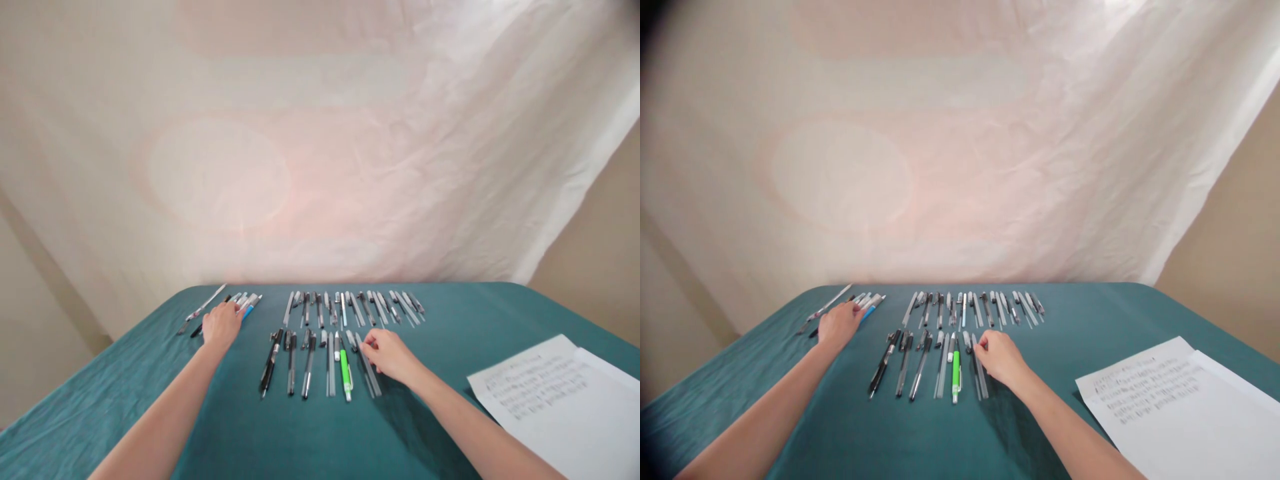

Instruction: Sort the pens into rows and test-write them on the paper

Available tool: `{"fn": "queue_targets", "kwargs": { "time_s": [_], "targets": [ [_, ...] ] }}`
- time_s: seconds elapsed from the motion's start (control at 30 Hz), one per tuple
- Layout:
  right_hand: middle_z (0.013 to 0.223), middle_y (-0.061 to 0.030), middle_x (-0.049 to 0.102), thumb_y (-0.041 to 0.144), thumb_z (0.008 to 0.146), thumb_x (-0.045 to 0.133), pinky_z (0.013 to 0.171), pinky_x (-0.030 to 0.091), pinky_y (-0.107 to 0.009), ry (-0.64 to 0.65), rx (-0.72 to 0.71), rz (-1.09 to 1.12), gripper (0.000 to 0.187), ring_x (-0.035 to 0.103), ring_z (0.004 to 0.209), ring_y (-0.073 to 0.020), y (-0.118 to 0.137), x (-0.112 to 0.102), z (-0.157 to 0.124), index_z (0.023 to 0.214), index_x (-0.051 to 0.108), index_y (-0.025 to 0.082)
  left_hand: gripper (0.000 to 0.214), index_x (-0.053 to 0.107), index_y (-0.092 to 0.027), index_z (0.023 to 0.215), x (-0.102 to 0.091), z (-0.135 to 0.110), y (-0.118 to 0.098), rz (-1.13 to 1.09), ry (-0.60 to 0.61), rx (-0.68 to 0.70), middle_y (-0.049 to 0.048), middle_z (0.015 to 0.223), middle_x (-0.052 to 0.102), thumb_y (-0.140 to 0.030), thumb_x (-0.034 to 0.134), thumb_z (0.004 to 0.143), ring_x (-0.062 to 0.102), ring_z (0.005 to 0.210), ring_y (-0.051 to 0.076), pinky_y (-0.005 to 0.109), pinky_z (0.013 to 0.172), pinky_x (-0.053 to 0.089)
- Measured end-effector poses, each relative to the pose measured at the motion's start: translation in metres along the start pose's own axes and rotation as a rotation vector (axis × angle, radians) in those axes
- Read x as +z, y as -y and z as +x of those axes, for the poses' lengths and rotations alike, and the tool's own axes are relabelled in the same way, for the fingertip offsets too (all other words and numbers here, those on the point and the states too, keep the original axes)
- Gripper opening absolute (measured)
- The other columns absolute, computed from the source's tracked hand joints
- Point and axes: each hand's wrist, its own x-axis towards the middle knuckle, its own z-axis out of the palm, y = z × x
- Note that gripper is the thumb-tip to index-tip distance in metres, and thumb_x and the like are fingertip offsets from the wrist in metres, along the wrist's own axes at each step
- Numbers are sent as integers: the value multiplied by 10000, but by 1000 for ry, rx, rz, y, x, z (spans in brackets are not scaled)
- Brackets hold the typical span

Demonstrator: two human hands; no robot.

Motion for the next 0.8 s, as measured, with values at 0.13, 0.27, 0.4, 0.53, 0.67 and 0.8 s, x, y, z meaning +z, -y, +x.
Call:
{"fn": "queue_targets", "kwargs": {
  "time_s": [0.13,0.27,0.4,0.53,0.67,0.8],
  "targets": [
    [567,-16,642,282,781,435,404,366,-157,42,42,60,197,559,383,-87,-2,3,1,758,575,146,374,581,-173,905,3,-3,-6,63,-7,55,121,969,609,-435,336,798,535,947,273,347,776,368],
    [551,-11,626,257,771,426,362,363,-143,58,30,98,164,558,374,-86,-7,7,4,742,550,154,340,582,-174,872,8,-2,-10,117,20,63,107,938,606,-426,369,790,548,907,253,345,771,376],
    [535,-10,610,261,768,422,336,362,-144,59,19,122,157,546,355,-89,-10,11,4,720,533,160,316,584,-182,880,11,0,-9,148,44,41,108,948,602,-420,400,783,552,904,245,356,771,381],
    [560,-25,611,290,773,419,300,345,-155,89,62,162,173,554,362,-108,-10,11,4,746,530,159,293,600,-180,855,10,2,-10,142,71,11,116,940,611,-403,427,779,558,902,250,367,774,382],
    [538,-18,601,340,782,431,332,349,-155,32,-6,141,215,549,373,-98,-13,8,5,724,536,162,264,624,-151,775,2,3,-11,86,99,-7,139,879,627,-372,482,748,567,882,274,385,766,383],
    [538,-10,598,354,780,451,355,344,-155,-42,-35,148,229,539,376,-85,-18,3,9,694,539,160,290,635,-121,775,-16,1,-19,-39,104,-7,161,867,628,-367,487,735,570,864,290,378,736,387]
  ]
}}
